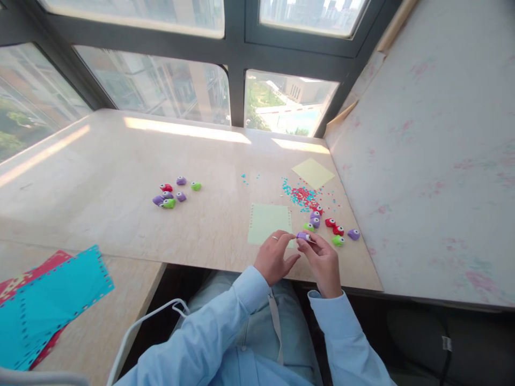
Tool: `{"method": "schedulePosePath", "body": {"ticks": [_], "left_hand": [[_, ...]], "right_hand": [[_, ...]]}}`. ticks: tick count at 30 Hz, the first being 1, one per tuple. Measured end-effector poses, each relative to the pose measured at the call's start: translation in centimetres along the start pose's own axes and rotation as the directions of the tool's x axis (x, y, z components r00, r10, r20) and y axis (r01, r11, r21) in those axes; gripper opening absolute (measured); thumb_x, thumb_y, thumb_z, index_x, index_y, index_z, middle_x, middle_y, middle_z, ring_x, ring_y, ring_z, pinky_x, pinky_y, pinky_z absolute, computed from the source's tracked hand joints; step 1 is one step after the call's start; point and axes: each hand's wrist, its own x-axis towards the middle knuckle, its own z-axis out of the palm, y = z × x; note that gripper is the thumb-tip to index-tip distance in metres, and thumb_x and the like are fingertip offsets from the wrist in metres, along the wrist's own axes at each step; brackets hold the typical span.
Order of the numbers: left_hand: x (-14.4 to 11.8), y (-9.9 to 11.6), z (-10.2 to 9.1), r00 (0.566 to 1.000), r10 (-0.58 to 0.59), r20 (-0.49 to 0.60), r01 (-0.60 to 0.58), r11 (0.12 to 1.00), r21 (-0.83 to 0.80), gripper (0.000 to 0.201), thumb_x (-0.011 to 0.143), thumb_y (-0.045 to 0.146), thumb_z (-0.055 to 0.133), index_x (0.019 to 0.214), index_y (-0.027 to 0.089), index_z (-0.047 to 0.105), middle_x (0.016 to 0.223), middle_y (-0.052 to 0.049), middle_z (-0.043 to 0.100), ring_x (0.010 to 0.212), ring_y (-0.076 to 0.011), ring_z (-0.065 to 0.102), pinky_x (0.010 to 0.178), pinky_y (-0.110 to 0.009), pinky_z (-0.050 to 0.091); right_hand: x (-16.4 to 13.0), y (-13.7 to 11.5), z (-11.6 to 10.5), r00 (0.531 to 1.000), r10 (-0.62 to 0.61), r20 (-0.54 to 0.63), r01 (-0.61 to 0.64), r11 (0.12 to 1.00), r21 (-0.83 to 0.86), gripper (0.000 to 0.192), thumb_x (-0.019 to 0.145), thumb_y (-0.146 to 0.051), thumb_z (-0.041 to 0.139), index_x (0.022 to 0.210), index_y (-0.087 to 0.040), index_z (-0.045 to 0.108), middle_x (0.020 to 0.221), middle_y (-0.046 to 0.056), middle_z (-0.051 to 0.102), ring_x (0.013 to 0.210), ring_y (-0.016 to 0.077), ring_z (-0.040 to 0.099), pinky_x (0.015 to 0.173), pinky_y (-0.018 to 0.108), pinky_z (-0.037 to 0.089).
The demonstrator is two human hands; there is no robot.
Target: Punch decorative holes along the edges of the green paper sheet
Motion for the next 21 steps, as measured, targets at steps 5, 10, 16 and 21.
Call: {"method": "schedulePosePath", "body": {"ticks": [5, 10, 16, 21], "left_hand": [[0.7, -1.5, -0.4, 0.993, -0.059, 0.106, 0.026, 0.956, 0.291, 0.038, 0.087, 0.030, 0.066, 0.120, 0.016, 0.055, 0.131, -0.014, 0.060, 0.124, -0.0313, 0.052, 0.099, -0.047, 0.044], [1.6, -3.0, -0.3, 0.975, -0.141, 0.172, 0.077, 0.939, 0.336, 0.051, 0.082, 0.043, 0.072, 0.122, 0.014, 0.057, 0.131, -0.015, 0.060, 0.123, -0.0326, 0.052, 0.100, -0.049, 0.040], [1.8, -4.0, 0.0, 0.974, -0.199, 0.113, 0.160, 0.945, 0.287, 0.035, 0.080, 0.037, 0.076, 0.109, 0.020, 0.067, 0.121, -0.009, 0.065, 0.115, -0.0290, 0.055, 0.093, -0.045, 0.042], [2.1, -4.2, -0.1, 0.971, -0.214, 0.108, 0.177, 0.944, 0.278, 0.028, 0.081, 0.033, 0.076, 0.106, 0.022, 0.070, 0.117, -0.008, 0.067, 0.109, -0.0283, 0.058, 0.090, -0.044, 0.043]], "right_hand": [[2.7, 1.6, -2.2, 0.978, -0.202, 0.052, 0.208, 0.930, -0.302, 0.043, 0.076, -0.046, 0.072, 0.107, -0.016, 0.073, 0.111, 0.014, 0.071, 0.088, 0.0257, 0.070, 0.082, 0.045, 0.058], [4.0, 2.8, -2.1, 0.919, -0.339, 0.199, 0.394, 0.783, -0.482, 0.035, 0.085, -0.044, 0.062, 0.106, -0.019, 0.075, 0.110, 0.013, 0.072, 0.099, 0.0291, 0.067, 0.091, 0.049, 0.054], [4.9, 2.9, -1.2, 0.878, -0.393, 0.273, 0.474, 0.637, -0.608, 0.034, 0.093, -0.033, 0.050, 0.115, -0.016, 0.071, 0.115, 0.014, 0.071, 0.105, 0.0288, 0.064, 0.095, 0.047, 0.051], [5.5, 2.4, -0.5, 0.857, -0.404, 0.321, 0.507, 0.543, -0.670, 0.034, 0.093, -0.026, 0.047, 0.117, -0.016, 0.069, 0.115, 0.014, 0.071, 0.103, 0.0292, 0.063, 0.093, 0.047, 0.050]]}}
